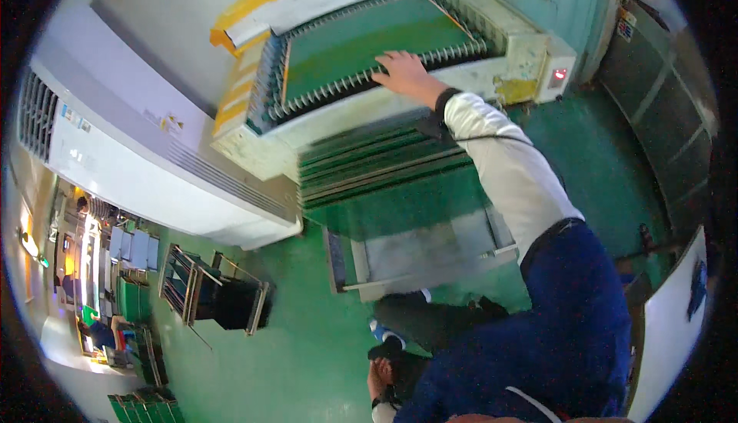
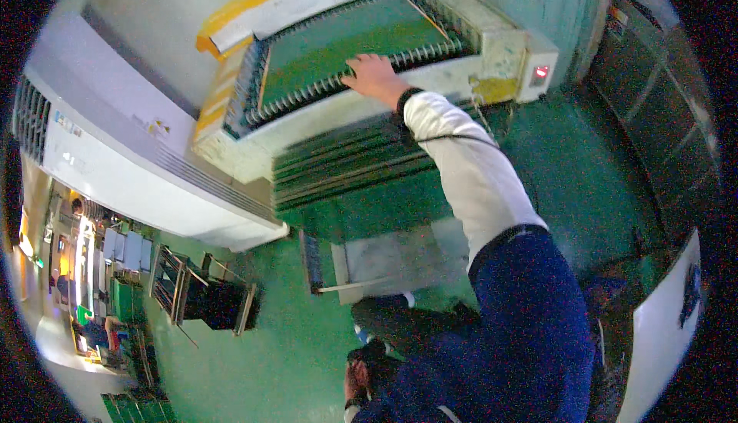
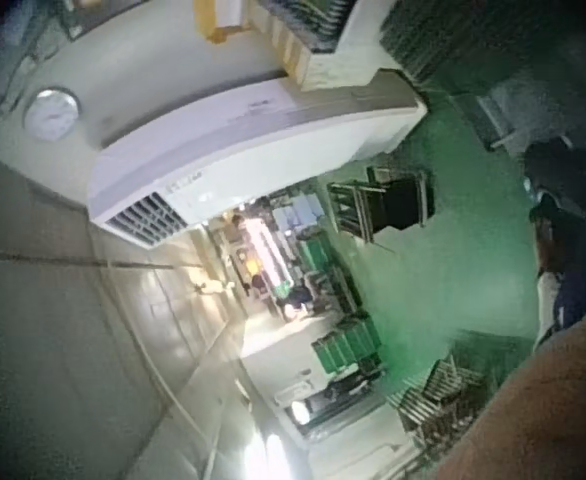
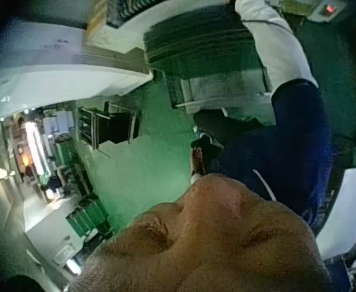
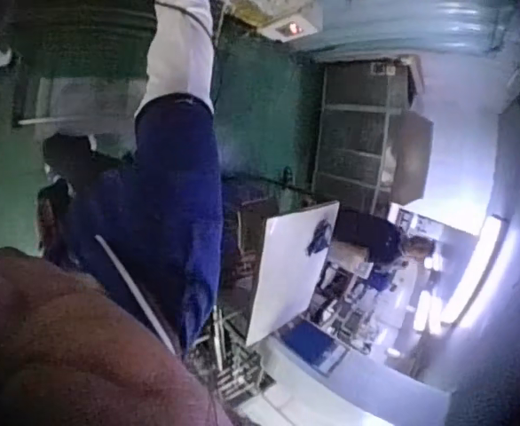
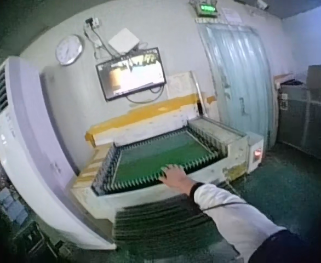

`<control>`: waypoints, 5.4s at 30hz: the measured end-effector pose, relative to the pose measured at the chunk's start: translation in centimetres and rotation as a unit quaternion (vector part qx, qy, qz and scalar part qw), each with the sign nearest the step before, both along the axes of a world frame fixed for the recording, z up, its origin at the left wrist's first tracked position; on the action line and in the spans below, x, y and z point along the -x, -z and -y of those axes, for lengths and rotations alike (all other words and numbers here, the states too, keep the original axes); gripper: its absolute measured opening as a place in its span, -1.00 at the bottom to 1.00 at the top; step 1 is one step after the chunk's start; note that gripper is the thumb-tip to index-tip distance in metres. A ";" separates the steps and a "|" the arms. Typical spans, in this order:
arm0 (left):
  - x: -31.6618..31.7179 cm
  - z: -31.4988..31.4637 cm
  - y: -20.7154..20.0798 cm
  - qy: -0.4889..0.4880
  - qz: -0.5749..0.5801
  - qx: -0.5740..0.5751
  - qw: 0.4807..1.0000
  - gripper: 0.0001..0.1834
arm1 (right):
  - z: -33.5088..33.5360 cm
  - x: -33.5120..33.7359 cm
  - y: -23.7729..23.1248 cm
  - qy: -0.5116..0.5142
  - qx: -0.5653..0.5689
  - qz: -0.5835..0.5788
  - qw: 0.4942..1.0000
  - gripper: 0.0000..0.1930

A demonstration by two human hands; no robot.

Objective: Loading green circuit boards into a processing machine and then transferring them to a drying rack.

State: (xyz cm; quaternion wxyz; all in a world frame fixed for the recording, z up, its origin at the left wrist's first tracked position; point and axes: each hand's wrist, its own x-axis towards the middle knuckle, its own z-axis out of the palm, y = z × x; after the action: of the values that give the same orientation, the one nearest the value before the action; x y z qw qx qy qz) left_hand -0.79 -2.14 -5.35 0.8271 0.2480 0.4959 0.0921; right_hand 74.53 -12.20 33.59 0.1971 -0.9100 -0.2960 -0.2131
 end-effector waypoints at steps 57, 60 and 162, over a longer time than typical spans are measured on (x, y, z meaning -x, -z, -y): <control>0.6 0.9 0.1 -0.014 0.044 -0.004 0.999 -0.52 | 5.2 20.6 7.0 -0.139 0.218 -0.212 0.942 -0.81; 2.0 -0.2 2.3 -0.125 0.120 0.209 0.963 -0.54 | 5.0 20.7 7.1 -0.140 0.196 -0.190 0.952 -0.85; 0.3 1.4 -2.3 -0.022 0.038 0.015 0.999 -0.60 | 4.6 20.1 6.3 -0.115 0.230 -0.197 0.946 -0.77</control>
State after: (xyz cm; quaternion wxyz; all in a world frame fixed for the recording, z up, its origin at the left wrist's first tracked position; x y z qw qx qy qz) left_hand -1.04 -3.57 -3.06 0.8466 0.2212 0.4708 0.1123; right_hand 54.48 -16.77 27.31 0.0602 -0.9143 -0.3945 0.0688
